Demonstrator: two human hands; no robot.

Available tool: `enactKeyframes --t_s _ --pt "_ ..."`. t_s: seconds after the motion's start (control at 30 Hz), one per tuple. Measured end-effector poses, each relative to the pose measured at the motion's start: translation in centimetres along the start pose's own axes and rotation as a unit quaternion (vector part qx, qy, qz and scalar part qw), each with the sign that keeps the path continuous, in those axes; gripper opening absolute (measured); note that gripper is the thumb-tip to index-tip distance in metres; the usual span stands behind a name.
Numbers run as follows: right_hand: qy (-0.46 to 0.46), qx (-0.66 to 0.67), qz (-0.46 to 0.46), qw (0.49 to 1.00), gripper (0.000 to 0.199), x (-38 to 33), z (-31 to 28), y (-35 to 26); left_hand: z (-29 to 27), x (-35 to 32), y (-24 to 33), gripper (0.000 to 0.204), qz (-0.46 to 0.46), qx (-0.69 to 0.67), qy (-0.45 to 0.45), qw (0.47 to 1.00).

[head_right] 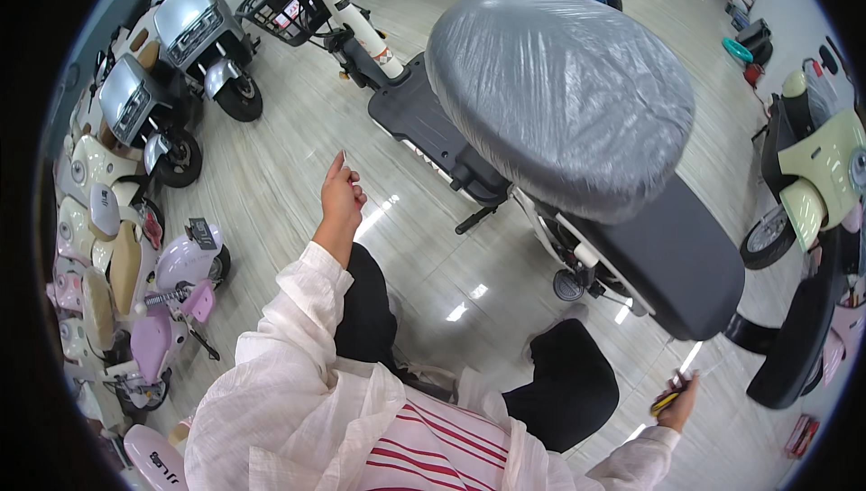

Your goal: The person uses a screwdriver to remove screws from the floorboard of an electric scooter. They then lift off the floorboard to expose the battery compartment.

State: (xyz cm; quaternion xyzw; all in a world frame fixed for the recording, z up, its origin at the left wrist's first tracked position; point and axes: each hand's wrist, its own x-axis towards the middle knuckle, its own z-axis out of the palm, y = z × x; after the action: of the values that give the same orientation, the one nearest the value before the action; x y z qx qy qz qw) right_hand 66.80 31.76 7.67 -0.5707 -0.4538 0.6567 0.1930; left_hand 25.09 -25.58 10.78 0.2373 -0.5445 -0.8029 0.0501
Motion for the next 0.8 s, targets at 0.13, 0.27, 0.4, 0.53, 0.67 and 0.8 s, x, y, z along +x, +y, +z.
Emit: enactKeyframes --t_s 0.13,0.27,0.4,0.53,0.67,0.8 --pt "-0.012 -0.225 0.117 0.967 0.053 -3.5 -4.3 9.5 -1.7 -1.8 3.0 0.050 0.017 0.000 -0.023 1.000" --pt "-0.064 -0.395 0.083 0.913 0.047 -11.1 -5.8 9.1 -2.6 -4.8 5.6 0.048 0.033 -0.037 -0.053 0.997" --pt "-0.166 -0.295 -0.088 0.937 0.039 -19.5 -3.8 2.5 -4.7 -7.5 6.7 0.048 0.044 -0.063 -0.077 0.994" --pt "-0.396 -0.266 -0.191 0.858 0.032 -27.6 4.5 -3.3 -5.9 -8.8 8.7 0.048 0.072 -0.094 -0.079 0.990" --pt "-0.507 -0.395 -0.147 0.752 0.028 -29.6 18.7 -0.4 -6.6 -7.7 9.6 0.050 0.098 -0.094 -0.087 0.987" --pt "-0.495 -0.456 -0.190 0.715 0.031 -24.7 30.0 12.4 -5.7 -4.8 8.3 0.047 0.083 -0.101 -0.078 0.988"
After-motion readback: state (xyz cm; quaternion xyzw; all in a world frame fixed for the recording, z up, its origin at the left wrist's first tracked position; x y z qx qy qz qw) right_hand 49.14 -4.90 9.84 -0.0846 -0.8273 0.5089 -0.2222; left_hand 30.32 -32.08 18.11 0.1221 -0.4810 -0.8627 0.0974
